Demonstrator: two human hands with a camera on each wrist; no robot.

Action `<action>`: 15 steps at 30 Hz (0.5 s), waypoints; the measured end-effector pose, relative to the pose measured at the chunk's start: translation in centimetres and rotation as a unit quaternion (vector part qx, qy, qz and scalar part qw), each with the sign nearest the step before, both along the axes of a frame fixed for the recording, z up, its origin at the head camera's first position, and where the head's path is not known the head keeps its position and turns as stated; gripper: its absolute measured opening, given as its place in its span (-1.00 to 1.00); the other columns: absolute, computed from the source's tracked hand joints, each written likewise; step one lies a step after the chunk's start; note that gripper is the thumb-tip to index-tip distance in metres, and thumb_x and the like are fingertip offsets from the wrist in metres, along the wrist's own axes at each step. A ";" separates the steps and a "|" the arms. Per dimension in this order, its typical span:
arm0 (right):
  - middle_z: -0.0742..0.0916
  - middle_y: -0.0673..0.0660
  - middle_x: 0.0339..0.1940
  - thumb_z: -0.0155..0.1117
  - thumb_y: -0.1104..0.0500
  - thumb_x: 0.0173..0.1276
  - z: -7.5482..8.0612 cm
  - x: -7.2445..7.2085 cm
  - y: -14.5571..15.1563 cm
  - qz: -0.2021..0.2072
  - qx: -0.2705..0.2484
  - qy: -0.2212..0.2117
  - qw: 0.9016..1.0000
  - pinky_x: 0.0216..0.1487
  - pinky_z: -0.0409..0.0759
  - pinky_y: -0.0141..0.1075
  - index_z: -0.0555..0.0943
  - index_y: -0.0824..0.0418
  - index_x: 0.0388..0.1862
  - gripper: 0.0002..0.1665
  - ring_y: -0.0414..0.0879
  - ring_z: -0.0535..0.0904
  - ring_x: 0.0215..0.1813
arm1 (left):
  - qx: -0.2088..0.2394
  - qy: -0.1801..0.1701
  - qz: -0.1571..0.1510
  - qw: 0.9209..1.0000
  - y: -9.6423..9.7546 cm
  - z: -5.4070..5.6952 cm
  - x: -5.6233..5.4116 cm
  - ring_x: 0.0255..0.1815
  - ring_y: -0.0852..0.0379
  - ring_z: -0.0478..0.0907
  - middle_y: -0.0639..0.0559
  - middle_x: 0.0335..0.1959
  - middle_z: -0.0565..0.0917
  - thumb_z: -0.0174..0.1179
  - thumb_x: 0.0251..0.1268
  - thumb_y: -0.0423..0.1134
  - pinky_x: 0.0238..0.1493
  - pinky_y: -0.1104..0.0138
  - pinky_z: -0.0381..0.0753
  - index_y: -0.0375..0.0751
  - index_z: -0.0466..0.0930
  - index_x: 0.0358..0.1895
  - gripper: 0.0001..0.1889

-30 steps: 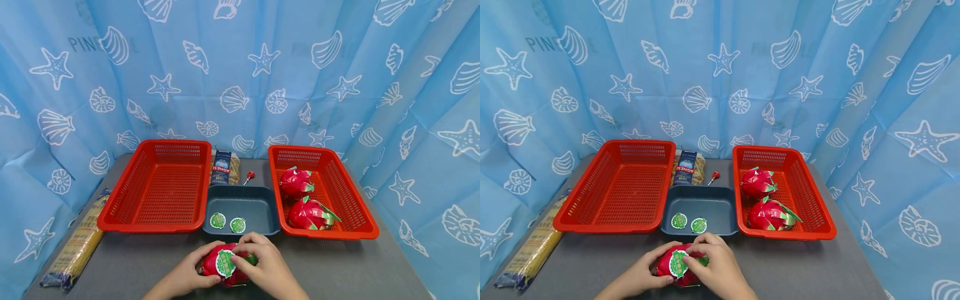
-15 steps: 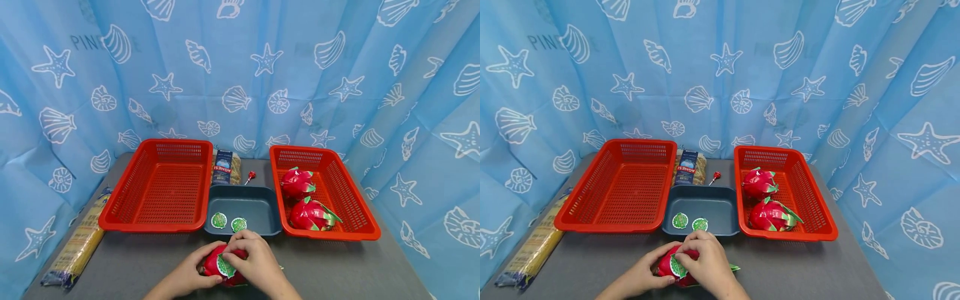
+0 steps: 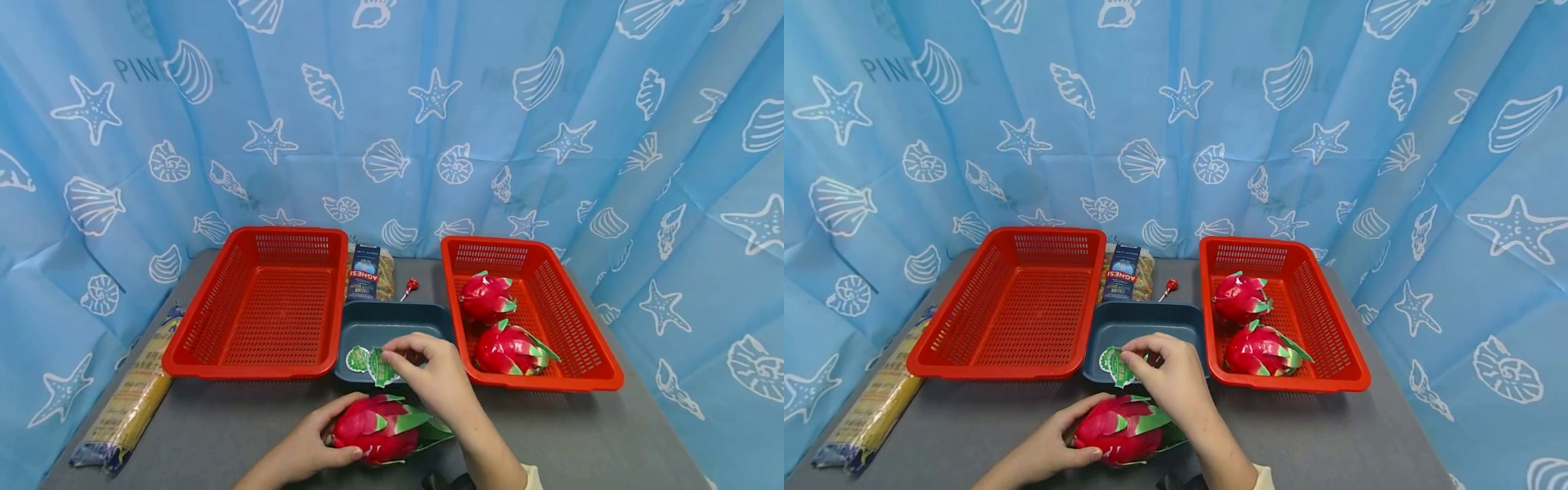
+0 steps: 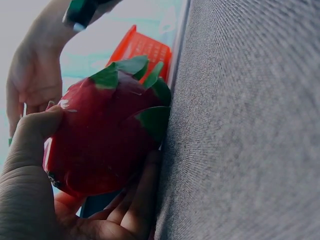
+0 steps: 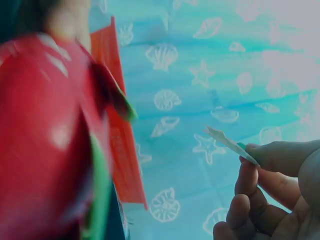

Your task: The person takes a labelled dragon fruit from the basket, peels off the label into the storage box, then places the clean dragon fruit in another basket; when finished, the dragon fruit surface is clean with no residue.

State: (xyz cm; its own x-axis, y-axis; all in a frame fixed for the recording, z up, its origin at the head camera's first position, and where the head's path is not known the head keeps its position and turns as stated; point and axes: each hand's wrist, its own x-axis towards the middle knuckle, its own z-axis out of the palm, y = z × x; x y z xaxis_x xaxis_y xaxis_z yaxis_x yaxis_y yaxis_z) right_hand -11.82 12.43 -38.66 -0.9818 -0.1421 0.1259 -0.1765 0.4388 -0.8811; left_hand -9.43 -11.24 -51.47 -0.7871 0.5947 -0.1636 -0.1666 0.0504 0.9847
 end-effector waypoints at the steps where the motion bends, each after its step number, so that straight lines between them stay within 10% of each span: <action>1: 0.77 -0.12 -0.32 0.48 0.13 0.36 0.1 -0.5 0.0 -0.007 -0.002 -0.001 1.000 -0.26 0.65 -0.29 0.82 0.01 -0.20 -0.94 -0.11 0.62 -0.34 | -0.001 -0.003 0.000 1.000 0.0 0.0 0.0 0.20 -0.12 0.54 -0.21 0.35 0.46 0.44 0.26 -0.27 0.07 0.22 0.68 -0.15 0.33 0.52 -0.23; 15: 0.77 -0.02 -0.37 0.47 0.12 0.36 -1.7 -7.0 -0.6 -0.063 0.086 -0.055 0.993 -0.25 0.64 -0.21 0.80 0.14 -0.21 -0.88 -0.12 0.64 -0.30 | 0.012 0.015 -0.001 1.000 -0.3 -0.1 -0.2 0.18 -0.13 0.54 -0.23 0.31 0.47 0.46 0.22 -0.29 0.05 0.24 0.68 -0.17 0.38 0.47 -0.27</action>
